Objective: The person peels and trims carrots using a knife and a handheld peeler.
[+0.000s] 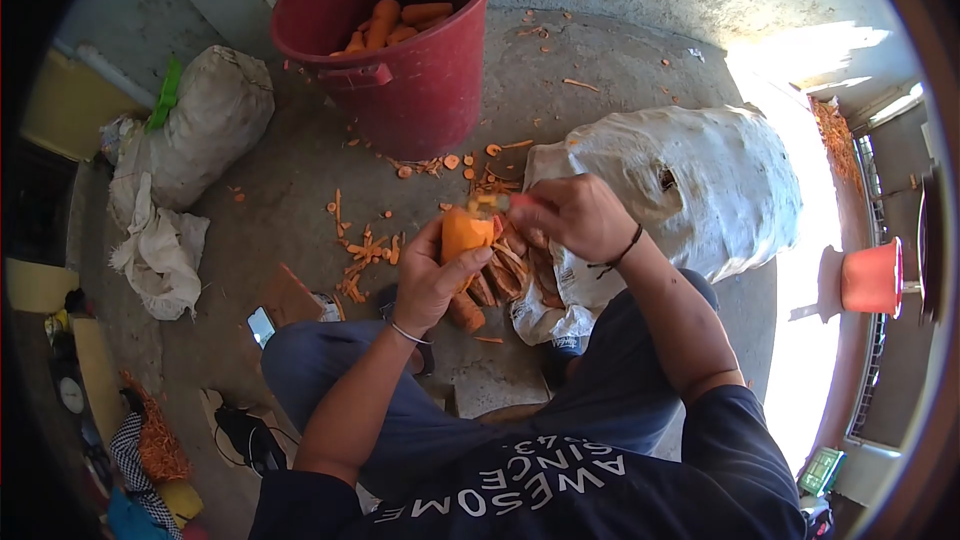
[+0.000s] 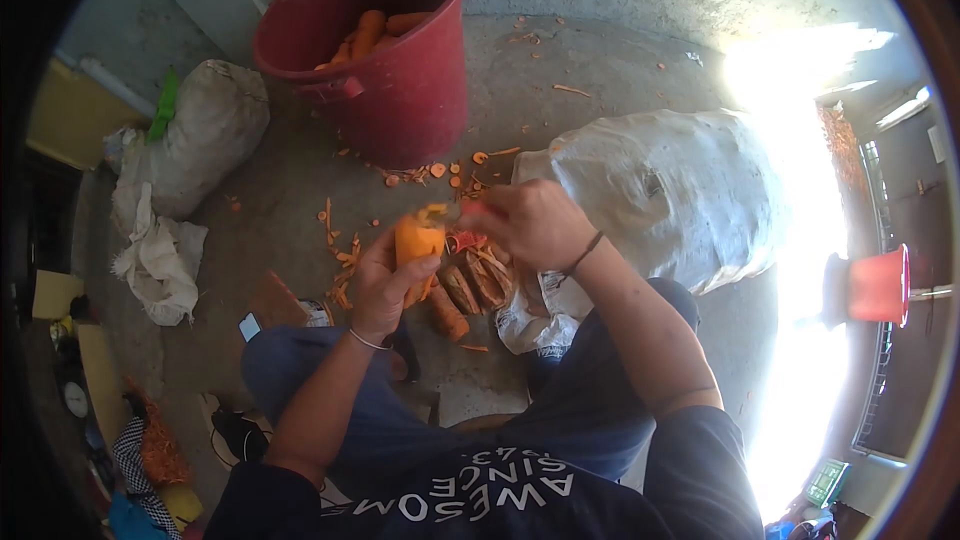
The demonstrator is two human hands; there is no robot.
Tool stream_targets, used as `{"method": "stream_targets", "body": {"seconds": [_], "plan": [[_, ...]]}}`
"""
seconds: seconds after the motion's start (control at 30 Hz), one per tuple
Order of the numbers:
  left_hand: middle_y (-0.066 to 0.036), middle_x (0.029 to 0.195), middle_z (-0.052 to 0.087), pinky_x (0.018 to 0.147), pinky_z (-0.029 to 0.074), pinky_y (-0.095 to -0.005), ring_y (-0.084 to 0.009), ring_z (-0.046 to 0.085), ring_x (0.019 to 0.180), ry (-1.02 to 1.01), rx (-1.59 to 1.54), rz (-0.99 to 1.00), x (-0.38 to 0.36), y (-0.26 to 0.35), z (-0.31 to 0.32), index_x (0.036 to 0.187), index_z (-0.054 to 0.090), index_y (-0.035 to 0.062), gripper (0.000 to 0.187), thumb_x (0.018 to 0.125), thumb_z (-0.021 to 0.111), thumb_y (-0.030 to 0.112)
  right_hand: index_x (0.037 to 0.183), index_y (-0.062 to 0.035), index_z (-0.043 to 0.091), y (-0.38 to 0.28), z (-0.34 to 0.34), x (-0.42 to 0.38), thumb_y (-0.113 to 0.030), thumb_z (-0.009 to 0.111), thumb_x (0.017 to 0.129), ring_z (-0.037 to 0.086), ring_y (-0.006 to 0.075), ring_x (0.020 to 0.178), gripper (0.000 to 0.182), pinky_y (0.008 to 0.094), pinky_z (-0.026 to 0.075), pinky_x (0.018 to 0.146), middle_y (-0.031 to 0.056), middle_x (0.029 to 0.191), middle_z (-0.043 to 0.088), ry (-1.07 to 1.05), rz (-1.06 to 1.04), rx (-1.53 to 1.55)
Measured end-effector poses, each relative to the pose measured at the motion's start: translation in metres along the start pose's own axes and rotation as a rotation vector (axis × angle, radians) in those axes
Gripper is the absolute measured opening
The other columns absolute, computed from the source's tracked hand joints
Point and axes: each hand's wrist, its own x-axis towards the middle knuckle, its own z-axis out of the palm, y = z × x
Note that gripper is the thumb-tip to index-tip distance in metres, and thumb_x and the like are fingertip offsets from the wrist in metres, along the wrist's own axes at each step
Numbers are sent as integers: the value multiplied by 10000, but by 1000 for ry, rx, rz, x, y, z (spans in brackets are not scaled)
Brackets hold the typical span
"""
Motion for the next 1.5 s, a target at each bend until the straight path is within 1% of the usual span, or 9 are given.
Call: {"method": "stream_targets", "body": {"seconds": [0.07, 0.17, 0.23, 0.33, 0.4, 0.5, 0.73, 1.0, 1.5], "plan": [[-63, 1195, 686, 921, 539, -271, -110, 674, 1016, -23, 50, 30, 0, 1, -1, 1332, 615, -3, 464, 945, 790, 182, 962, -30, 778, 8, -7, 1, -459, 736, 959, 677, 353, 635, 431, 457, 521, 626, 177, 660, 655, 10, 225, -35], [-60, 1191, 687, 901, 542, -259, -106, 673, 1006, -20, -45, 32, 0, 3, 4, 1329, 615, -5, 468, 944, 795, 191, 1011, -15, 778, 16, -5, 1, -467, 703, 992, 689, 325, 628, 459, 418, 527, 624, 169, 666, 665, -37, 277, 105], [-62, 1199, 686, 910, 541, -256, -107, 670, 1020, -28, -247, -156, -1, 4, 3, 1336, 609, -7, 479, 949, 795, 204, 1030, -13, 778, 13, 0, 0, -470, 688, 1005, 693, 316, 631, 467, 404, 529, 624, 166, 673, 670, -68, 311, 207], [-68, 1211, 684, 936, 542, -269, -114, 670, 1057, -10, -32, 6, 2, -5, 4, 1349, 593, -15, 481, 961, 781, 198, 1013, -7, 774, 3, 8, -3, -468, 679, 1011, 692, 317, 631, 470, 402, 527, 615, 162, 675, 676, -113, 128, 275], [-72, 1218, 685, 960, 538, -282, -120, 669, 1080, 4, -36, 15, 0, -6, 5, 1357, 586, -19, 490, 963, 778, 199, 1008, -17, 766, 0, 12, -4, -452, 693, 1001, 694, 331, 639, 441, 416, 532, 614, 158, 684, 682, -94, -80, 179], [-77, 1228, 684, 997, 529, -299, -129, 664, 1122, 24, -56, 28, -1, -7, 1, 1366, 577, -25, 499, 964, 775, 194, 1005, -31, 765, -11, 5, -4, -426, 711, 991, 696, 351, 652, 399, 436, 533, 608, 161, 695, 686, -91, -171, 87], [-74, 1206, 683, 1002, 502, -294, -130, 651, 1113, 13, 18, 105, -3, -5, 3, 1347, 585, -22, 440, 965, 687, 170, 952, -45, 744, -22, 4, -6, -430, 730, 971, 695, 356, 647, 386, 454, 526, 590, 156, 717, 688, -85, -131, 17], [-57, 1118, 693, 930, 517, -289, -120, 660, 1030, 66, 34, 123, -7, -5, 3, 1256, 617, -11, 394, 939, 695, 210, 891, -43, 732, -32, 5, -9, -439, 745, 957, 671, 348, 589, 402, 446, 517, 557, 131, 650, 642, -55, -145, -3], [-61, 1071, 689, 882, 526, -288, -119, 663, 970, 84, 71, 225, -9, -1, 2, 1172, 621, -7, 346, 897, 688, 192, 953, -31, 735, -38, 5, -10, -380, 755, 961, 656, 327, 590, 350, 442, 484, 546, 122, 646, 614, -65, -194, -37]]}}
